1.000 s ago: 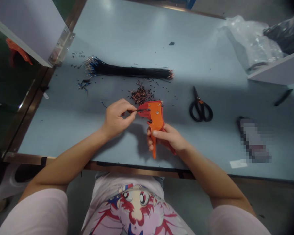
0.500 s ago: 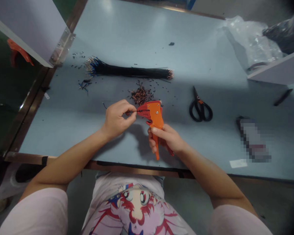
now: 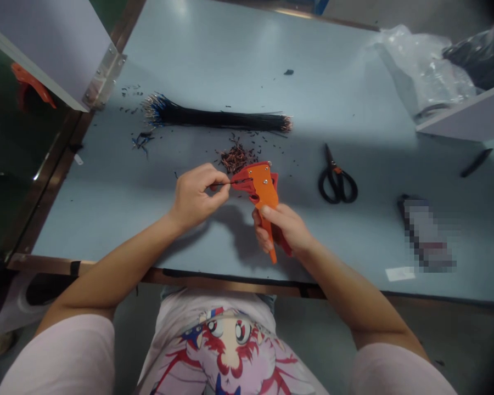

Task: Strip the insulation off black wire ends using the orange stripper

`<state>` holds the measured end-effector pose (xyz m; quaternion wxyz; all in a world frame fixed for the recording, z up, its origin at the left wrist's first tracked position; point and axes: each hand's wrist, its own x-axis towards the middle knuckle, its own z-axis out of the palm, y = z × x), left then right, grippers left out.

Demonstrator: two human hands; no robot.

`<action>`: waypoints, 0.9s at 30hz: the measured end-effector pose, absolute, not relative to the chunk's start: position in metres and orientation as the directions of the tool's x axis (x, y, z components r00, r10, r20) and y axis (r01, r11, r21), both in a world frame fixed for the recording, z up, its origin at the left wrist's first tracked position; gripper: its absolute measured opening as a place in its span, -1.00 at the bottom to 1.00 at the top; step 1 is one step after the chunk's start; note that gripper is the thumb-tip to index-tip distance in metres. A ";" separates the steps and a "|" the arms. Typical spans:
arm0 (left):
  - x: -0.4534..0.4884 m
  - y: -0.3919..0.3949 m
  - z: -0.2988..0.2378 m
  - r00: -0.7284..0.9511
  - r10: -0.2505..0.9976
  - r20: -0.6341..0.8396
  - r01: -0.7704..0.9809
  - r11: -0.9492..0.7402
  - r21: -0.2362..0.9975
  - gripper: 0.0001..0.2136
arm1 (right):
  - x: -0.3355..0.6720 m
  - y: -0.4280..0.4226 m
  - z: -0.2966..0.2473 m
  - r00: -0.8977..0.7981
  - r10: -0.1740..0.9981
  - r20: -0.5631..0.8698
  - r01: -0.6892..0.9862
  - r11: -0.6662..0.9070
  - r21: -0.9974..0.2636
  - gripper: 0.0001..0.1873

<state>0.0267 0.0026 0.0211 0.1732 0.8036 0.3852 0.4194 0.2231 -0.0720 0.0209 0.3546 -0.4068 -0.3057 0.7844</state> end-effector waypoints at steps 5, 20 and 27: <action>0.027 0.003 0.022 0.341 0.775 0.532 0.506 -0.629 0.590 -0.94 | 0.226 -0.069 0.023 -0.398 0.810 -0.430 -0.315 -0.561 -0.765 -0.64; 0.002 0.029 0.028 0.049 0.838 0.543 0.428 -0.509 0.747 -0.94 | 0.270 -0.047 0.042 -0.062 0.934 -0.351 -0.535 -0.328 -0.779 -0.76; 0.011 0.022 0.026 0.128 0.827 0.548 0.424 -0.545 0.723 -0.96 | 0.249 -0.057 0.023 -0.332 0.814 -0.477 -0.367 -0.577 -0.729 -0.69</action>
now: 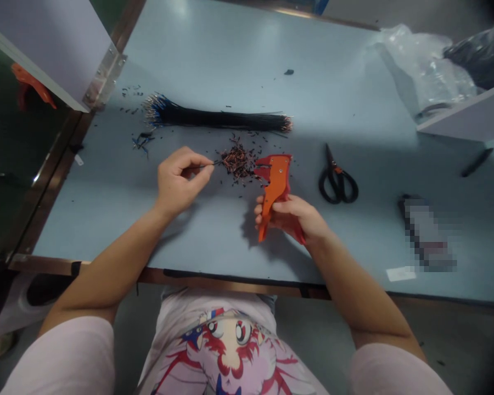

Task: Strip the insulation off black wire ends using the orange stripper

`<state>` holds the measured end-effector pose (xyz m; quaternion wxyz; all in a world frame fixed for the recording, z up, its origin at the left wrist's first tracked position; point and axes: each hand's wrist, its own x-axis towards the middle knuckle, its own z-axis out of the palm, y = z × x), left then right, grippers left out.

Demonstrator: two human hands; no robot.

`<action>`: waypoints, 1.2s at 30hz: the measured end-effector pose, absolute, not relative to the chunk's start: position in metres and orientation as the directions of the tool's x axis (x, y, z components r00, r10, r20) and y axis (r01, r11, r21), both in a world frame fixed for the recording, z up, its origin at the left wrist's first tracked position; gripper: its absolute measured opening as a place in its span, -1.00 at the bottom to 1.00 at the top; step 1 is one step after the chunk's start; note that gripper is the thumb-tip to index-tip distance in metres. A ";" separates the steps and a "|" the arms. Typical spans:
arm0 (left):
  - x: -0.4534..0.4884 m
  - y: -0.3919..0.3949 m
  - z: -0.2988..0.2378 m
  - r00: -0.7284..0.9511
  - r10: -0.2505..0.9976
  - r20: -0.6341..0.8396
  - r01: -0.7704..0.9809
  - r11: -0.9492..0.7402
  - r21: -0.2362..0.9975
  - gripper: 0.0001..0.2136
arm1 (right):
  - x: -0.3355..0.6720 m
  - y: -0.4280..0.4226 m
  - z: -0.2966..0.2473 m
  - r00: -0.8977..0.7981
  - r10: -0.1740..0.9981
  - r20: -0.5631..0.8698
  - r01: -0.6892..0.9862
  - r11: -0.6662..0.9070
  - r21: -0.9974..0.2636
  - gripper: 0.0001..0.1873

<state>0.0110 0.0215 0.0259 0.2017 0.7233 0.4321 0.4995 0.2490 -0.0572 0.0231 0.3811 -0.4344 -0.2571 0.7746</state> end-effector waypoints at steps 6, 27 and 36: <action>0.010 0.023 0.024 0.113 0.844 0.524 0.465 -0.511 0.723 -0.96 | 0.251 -0.058 0.021 -0.352 0.840 -0.412 -0.372 -0.530 -0.762 -0.37; 0.012 0.022 0.020 0.118 0.863 0.490 0.499 -0.478 0.722 -0.96 | 0.245 -0.057 0.008 -0.587 0.776 -0.230 -0.386 -0.518 -0.764 -0.34; 0.010 0.022 0.021 0.109 0.846 0.522 0.503 -0.500 0.705 -0.96 | 0.237 -0.060 0.010 -0.666 0.647 -0.370 -0.309 -0.692 -0.653 -0.38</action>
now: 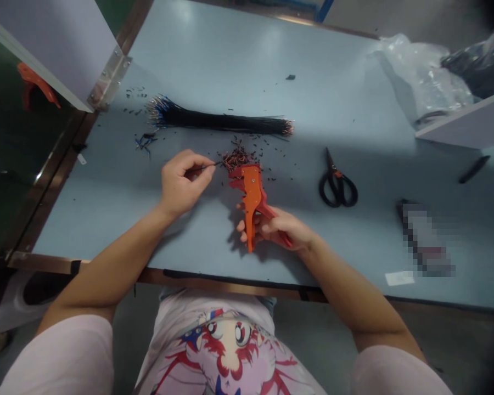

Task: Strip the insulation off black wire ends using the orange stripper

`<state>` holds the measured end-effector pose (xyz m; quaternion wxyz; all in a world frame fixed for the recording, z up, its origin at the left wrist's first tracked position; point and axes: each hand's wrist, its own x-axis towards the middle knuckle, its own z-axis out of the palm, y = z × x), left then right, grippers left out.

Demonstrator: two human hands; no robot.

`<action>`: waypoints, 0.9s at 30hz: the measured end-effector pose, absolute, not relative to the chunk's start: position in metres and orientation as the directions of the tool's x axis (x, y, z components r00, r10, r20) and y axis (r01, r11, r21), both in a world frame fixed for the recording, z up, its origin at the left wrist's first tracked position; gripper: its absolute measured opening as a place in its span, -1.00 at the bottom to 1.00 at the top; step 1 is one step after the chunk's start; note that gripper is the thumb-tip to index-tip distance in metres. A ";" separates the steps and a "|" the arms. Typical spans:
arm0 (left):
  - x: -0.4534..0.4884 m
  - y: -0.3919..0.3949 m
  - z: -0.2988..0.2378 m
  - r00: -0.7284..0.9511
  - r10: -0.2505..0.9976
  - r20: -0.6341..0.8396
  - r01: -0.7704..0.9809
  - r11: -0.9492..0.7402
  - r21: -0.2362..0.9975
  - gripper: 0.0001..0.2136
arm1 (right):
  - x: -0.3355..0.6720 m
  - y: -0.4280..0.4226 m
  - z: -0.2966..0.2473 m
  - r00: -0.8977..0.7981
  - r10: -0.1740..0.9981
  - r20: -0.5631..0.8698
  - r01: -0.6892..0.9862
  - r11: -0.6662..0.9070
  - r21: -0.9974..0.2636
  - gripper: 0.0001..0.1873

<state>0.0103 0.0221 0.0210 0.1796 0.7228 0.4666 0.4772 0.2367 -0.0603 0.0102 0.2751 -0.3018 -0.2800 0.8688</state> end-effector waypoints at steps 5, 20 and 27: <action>0.010 0.021 0.022 0.097 0.840 0.534 0.491 -0.507 0.708 -0.96 | 0.237 -0.063 0.009 -0.733 0.631 -0.255 -0.288 -0.627 -0.724 -0.30; 0.011 0.021 0.022 0.087 0.844 0.529 0.476 -0.502 0.723 -0.96 | 0.231 -0.061 0.012 -0.731 0.512 -0.451 -0.265 -0.822 -0.504 -0.58; 0.010 0.019 0.023 0.110 0.852 0.512 0.433 -0.504 0.747 -0.96 | 0.235 -0.065 0.009 -0.717 0.639 -0.277 -0.294 -0.638 -0.711 -0.47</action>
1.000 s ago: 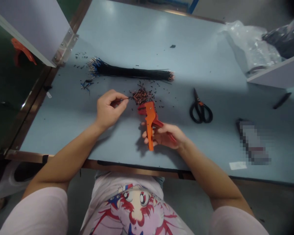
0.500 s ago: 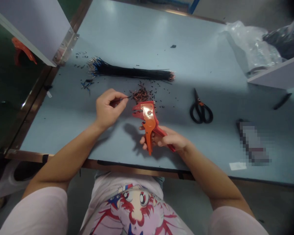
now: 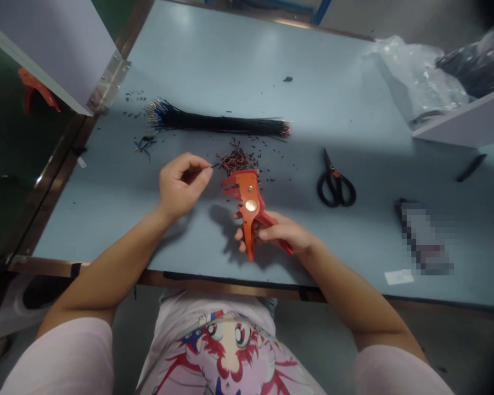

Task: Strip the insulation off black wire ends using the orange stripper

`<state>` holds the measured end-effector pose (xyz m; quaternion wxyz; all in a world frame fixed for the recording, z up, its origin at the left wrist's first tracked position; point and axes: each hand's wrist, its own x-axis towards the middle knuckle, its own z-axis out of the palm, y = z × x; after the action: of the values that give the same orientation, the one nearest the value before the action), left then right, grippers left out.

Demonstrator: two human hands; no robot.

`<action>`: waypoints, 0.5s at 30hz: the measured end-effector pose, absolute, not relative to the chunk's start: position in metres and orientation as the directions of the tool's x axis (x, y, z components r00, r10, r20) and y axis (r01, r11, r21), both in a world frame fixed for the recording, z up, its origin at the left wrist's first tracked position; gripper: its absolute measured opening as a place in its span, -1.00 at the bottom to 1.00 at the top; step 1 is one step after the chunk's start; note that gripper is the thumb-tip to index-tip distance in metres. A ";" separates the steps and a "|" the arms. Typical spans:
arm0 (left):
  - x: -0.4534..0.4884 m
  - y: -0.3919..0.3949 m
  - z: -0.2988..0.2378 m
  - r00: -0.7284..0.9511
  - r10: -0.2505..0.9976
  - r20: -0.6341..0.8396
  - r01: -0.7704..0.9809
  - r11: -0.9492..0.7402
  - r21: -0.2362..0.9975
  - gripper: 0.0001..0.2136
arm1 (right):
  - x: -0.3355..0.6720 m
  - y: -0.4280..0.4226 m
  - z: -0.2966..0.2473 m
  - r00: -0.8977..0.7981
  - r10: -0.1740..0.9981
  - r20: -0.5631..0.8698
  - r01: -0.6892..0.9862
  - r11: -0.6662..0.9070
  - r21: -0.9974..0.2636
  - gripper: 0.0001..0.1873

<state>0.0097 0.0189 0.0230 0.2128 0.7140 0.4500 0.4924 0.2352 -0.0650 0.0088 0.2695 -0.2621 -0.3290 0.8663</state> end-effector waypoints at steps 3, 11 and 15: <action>0.009 0.016 0.025 0.157 0.825 0.543 0.433 -0.551 0.713 -0.96 | 0.235 -0.066 0.010 -0.699 0.674 -0.240 -0.321 -0.596 -0.736 -0.45; 0.008 0.011 0.022 0.304 0.703 0.643 0.542 -0.683 0.490 -0.94 | 0.235 -0.066 0.010 -0.580 0.782 -0.228 -0.394 -0.515 -0.762 -0.44; 0.007 0.013 0.020 0.303 0.726 0.618 0.606 -0.647 0.463 -0.93 | 0.235 -0.064 0.005 -0.468 0.849 -0.248 -0.434 -0.464 -0.772 -0.43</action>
<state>0.0071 0.0130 0.0203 0.0711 0.8041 0.4139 0.4207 0.2348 -0.0641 0.0054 0.4041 -0.3208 -0.3233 0.7933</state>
